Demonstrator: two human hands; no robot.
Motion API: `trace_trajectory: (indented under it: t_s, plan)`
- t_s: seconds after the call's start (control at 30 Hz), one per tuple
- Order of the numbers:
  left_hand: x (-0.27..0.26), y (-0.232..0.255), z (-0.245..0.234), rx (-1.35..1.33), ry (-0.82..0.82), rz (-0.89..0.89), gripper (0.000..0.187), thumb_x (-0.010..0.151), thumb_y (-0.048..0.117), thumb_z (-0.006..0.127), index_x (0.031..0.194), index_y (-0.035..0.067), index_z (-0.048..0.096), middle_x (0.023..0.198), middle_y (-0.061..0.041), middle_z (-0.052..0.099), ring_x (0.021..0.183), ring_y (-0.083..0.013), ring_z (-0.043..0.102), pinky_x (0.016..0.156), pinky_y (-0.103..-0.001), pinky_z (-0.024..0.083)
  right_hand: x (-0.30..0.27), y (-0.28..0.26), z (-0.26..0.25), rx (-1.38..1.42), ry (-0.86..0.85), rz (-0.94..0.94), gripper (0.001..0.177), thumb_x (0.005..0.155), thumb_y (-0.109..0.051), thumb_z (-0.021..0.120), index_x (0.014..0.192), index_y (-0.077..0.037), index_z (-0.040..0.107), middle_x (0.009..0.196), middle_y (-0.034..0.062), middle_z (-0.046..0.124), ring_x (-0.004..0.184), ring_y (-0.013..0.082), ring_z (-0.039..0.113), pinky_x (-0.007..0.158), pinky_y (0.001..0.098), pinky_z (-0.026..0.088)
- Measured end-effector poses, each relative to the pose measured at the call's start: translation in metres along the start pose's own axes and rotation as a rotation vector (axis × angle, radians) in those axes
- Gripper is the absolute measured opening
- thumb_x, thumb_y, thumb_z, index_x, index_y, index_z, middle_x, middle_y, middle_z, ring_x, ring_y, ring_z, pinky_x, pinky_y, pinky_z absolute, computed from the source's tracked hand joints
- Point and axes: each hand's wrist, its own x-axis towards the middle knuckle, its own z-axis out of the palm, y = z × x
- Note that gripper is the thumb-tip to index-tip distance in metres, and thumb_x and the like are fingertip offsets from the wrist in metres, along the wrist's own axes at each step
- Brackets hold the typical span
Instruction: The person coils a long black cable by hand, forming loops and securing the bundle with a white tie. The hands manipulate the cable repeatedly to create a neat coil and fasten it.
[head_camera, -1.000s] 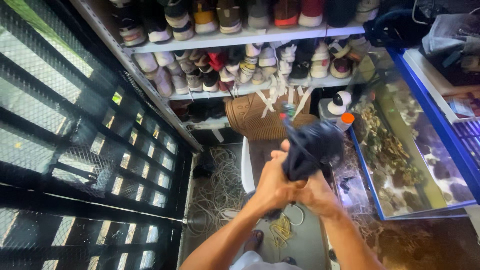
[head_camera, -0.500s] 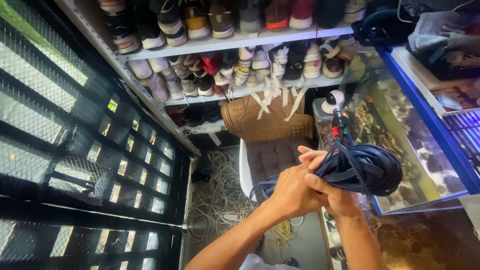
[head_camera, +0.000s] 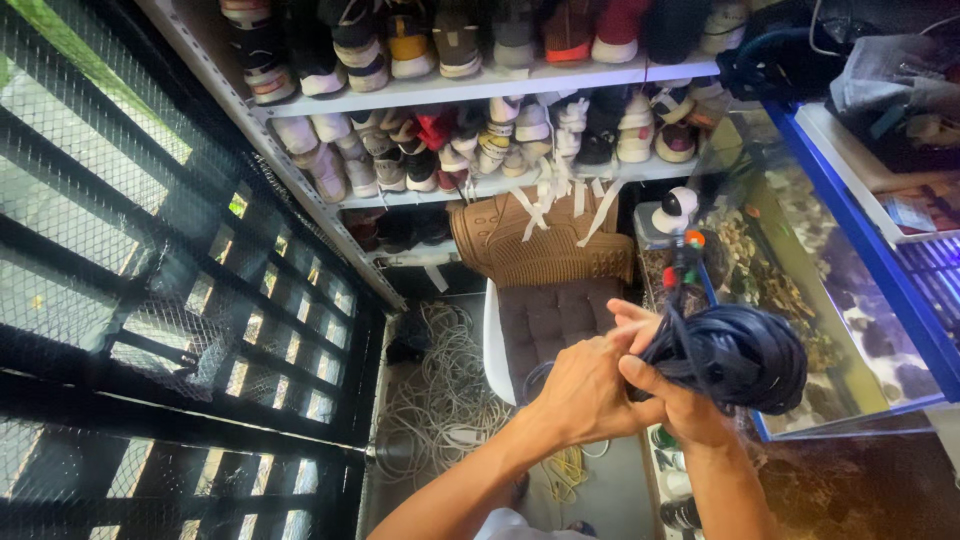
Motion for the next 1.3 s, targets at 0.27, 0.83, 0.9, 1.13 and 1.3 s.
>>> trace_trajectory:
  t_s: [0.27,0.83,0.9,1.13,1.3]
  plan:
    - [-0.007,0.000,-0.009,-0.141,-0.084,-0.027,0.072,0.077,0.034,0.071,0.142,0.011,0.055,0.102,-0.020,0.072,0.090,-0.0420,0.068,0.080,-0.048,0.054,-0.003,-0.001,0.003,-0.022,0.006,0.096,0.011,0.089,-0.011,0.078,0.092,-0.005,0.069,0.103,0.0090,0.073,0.133,0.0390,0.062,0.115,0.0575,0.042]
    - [-0.013,-0.015,-0.004,-0.280,-0.074,0.014,0.041,0.069,0.021,0.078,0.105,0.009,0.065,0.093,-0.011,0.073,0.087,-0.0332,0.073,0.080,-0.039,0.059,-0.001,-0.023,0.015,-0.175,-0.204,0.013,0.036,0.081,-0.035,0.084,0.104,-0.009,0.075,0.160,0.0220,0.047,0.153,0.0385,0.039,0.124,0.0617,0.020]
    - [-0.014,-0.017,-0.005,-0.331,-0.073,-0.013,0.043,0.067,0.019,0.078,0.107,0.008,0.065,0.094,-0.012,0.074,0.087,-0.0327,0.074,0.080,-0.039,0.059,0.001,-0.019,0.018,-0.096,-0.188,0.036,0.041,0.081,-0.037,0.084,0.108,-0.009,0.073,0.160,0.0219,0.046,0.153,0.0387,0.038,0.124,0.0614,0.023]
    - [-0.008,-0.026,-0.001,-0.421,-0.045,-0.036,0.050,0.068,0.015,0.078,0.116,0.007,0.065,0.108,-0.014,0.074,0.104,-0.0322,0.073,0.092,-0.039,0.057,0.012,-0.005,0.028,0.221,-0.159,0.099,0.041,0.083,-0.030,0.091,0.110,-0.007,0.070,0.151,0.0216,0.052,0.147,0.0389,0.046,0.121,0.0606,0.035]
    - [0.000,-0.043,-0.002,-0.491,-0.045,-0.049,0.056,0.068,0.015,0.078,0.121,0.006,0.064,0.111,-0.013,0.074,0.109,-0.0287,0.073,0.098,-0.039,0.056,0.022,-0.007,0.036,0.131,-0.115,0.095,0.052,0.082,-0.032,0.091,0.119,-0.002,0.070,0.143,0.0238,0.061,0.140,0.0373,0.055,0.121,0.0552,0.040]
